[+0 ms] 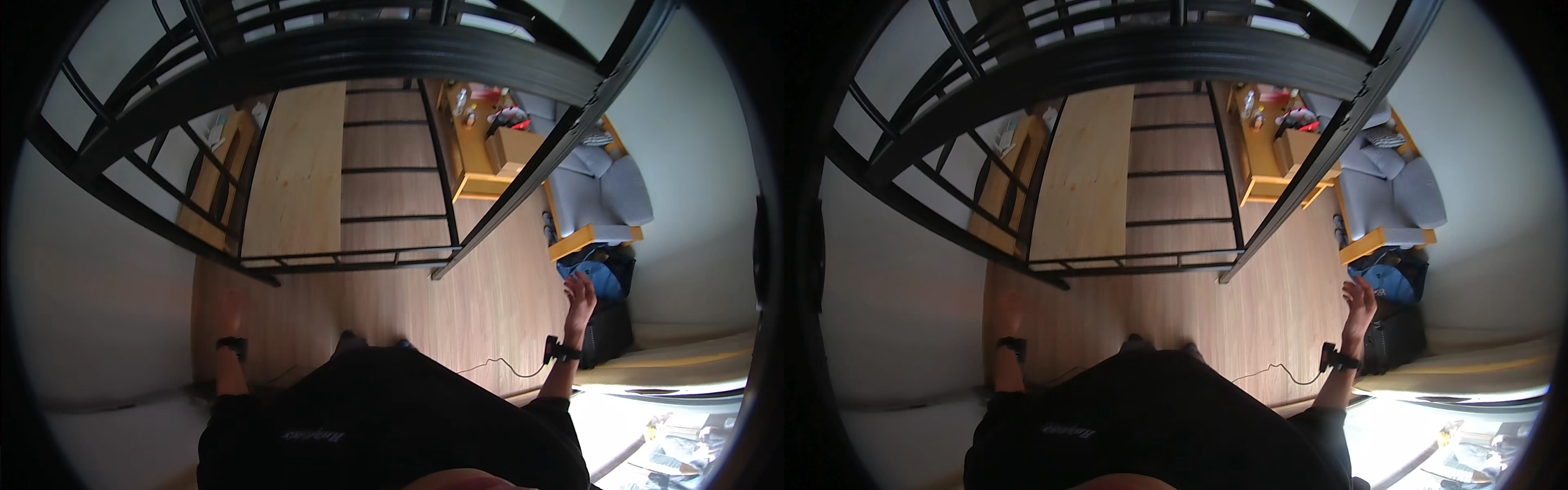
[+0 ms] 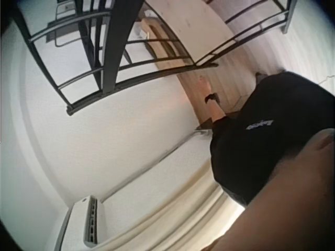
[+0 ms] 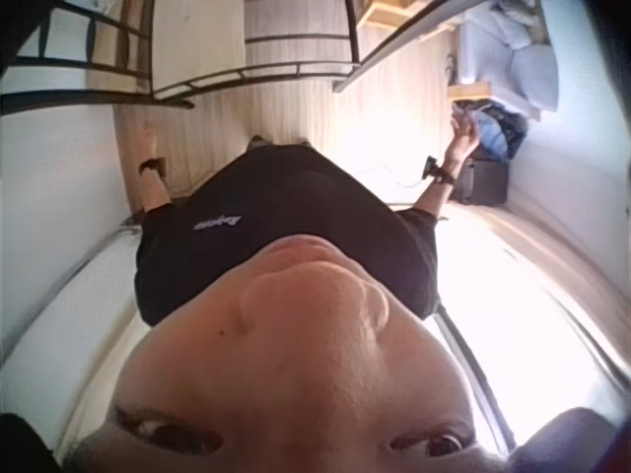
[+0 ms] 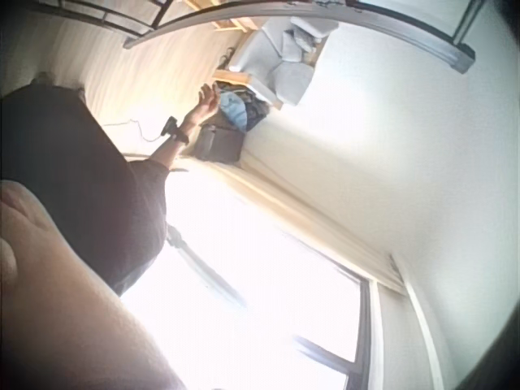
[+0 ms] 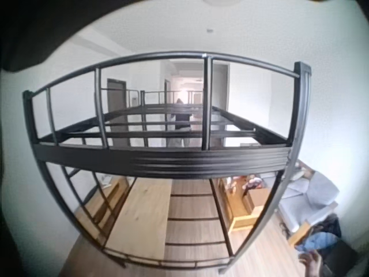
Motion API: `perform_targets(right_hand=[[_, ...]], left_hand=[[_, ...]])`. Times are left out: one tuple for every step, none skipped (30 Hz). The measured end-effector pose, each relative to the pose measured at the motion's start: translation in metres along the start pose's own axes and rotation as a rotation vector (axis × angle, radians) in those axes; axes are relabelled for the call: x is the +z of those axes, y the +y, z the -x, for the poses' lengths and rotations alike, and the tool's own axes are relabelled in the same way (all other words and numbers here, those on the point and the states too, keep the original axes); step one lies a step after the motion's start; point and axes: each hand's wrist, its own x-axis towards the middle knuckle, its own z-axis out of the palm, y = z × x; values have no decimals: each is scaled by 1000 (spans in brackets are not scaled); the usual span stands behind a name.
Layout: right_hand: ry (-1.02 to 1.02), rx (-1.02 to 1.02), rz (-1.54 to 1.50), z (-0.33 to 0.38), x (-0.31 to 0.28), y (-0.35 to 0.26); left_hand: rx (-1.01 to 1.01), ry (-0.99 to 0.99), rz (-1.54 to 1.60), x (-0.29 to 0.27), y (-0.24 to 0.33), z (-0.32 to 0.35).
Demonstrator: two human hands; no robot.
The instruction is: The person assembles a metal bed frame by attaching side rails and then placing wooden slats onto the frame. They lift and position the slats one by one, aligning them with the metal supports.
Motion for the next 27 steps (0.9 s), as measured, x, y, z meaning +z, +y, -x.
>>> perform_targets(right_hand=[[0,-68,22,-19,5,-24],[34,-97,70,-36,14,-50],[-13,-219,85,-51,25,-79],[7,-268,144,-67,37,-112],[-43,-348,130,-78,52,-145],[-37,-364,159,-86,70,-178],[-79,-451,108,-93,91,-210],[-102,-507,81,-97,114,-240],[-136,-649,51,-101,139,-267],[-179,-811,26,-104,166,-291],[-200,-883,-10,-108,193,-314],[-232,-973,-29,-112,217,-333],[-249,-1013,-13,-114,240,-349],[-263,-1053,12,-115,259,-363],[-276,-1044,93,-115,275,-372],[-280,-967,124,-117,294,-381],[-307,-1040,184,-119,310,-389],[-298,-1044,271,-120,324,-394],[-316,-1009,437,-121,333,-397],[-326,-939,602,-122,341,-399],[-165,-972,808,-123,347,-397],[-138,-962,869,-124,348,-396],[-115,-952,933,-126,349,-393],[-79,-941,994,-128,348,-390],[-12,-1011,1004,-129,350,-383],[62,-1062,989,-131,352,-379],[88,-1080,956,-133,352,-375]], left_hand=[[56,98,55,-27,29,-7],[111,217,-50,-53,59,-15],[160,338,-157,-81,88,-25],[294,406,-120,-111,118,-33],[425,473,-76,-140,146,-42],[553,597,-126,-165,175,-53],[677,716,-170,-189,202,-63],[694,764,-203,-211,227,-71],[776,852,-203,-229,252,-80],[846,931,-201,-245,275,-88],[873,964,-174,-259,297,-93],[878,979,-160,-271,318,-98],[930,1018,-156,-282,338,-106],[962,1046,-172,-291,357,-113],[1007,1031,-168,-299,373,-121],[1028,1046,-175,-303,387,-130],[1069,1004,-164,-307,399,-139],[1101,963,-127,-309,407,-147],[1056,904,-86,-306,413,-155],[995,833,-27,-302,415,-161],[757,851,-155,-299,412,-166],[742,895,-220,-297,409,-169],[767,916,-206,-295,406,-174],[790,931,-195,-293,403,-178],[758,945,-273,-292,400,-181],[762,953,-264,-291,398,-185],[845,1020,-179,-286,397,-188]])
